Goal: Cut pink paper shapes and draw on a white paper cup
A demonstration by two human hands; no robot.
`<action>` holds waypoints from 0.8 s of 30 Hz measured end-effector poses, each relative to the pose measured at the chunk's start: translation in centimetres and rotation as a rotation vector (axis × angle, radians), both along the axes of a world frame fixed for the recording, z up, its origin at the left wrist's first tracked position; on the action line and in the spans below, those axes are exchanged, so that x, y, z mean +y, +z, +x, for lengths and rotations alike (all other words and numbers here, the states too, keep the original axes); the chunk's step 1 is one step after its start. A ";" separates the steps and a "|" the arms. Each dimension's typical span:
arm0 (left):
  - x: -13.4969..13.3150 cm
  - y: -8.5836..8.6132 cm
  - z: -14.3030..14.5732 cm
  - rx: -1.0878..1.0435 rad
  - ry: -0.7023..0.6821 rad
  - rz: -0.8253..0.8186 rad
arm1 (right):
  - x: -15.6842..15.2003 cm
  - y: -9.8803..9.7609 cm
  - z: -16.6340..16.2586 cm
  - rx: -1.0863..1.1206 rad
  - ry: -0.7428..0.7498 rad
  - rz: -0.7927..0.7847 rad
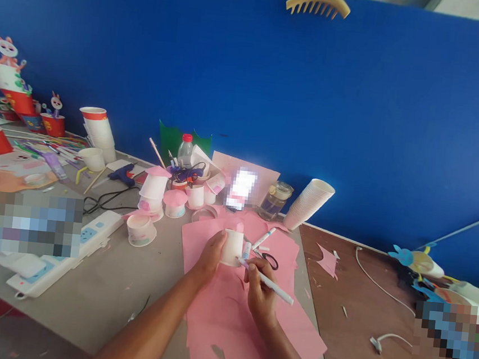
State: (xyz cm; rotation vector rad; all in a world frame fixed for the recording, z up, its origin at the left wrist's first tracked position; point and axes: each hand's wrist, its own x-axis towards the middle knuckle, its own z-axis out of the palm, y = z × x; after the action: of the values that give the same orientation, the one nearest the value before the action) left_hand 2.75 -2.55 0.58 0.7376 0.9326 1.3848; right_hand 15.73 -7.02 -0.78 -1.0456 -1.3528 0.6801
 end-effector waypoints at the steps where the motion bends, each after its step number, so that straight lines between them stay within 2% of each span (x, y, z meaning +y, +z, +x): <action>1: 0.0 0.1 0.0 -0.006 -0.006 0.001 | 0.0 0.0 0.0 0.001 -0.002 -0.001; 15: -0.3 0.6 -0.1 0.011 -0.053 0.023 | 0.2 0.3 -0.3 0.008 0.019 0.006; 24: 0.2 -0.3 -0.1 0.022 -0.011 -0.008 | 0.1 0.1 0.0 -0.018 0.037 -0.006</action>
State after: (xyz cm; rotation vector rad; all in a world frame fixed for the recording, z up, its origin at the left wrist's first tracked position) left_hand 2.65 -2.38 0.25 0.7524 0.9497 1.3654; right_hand 15.70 -6.89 -0.68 -1.0357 -1.3892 0.7036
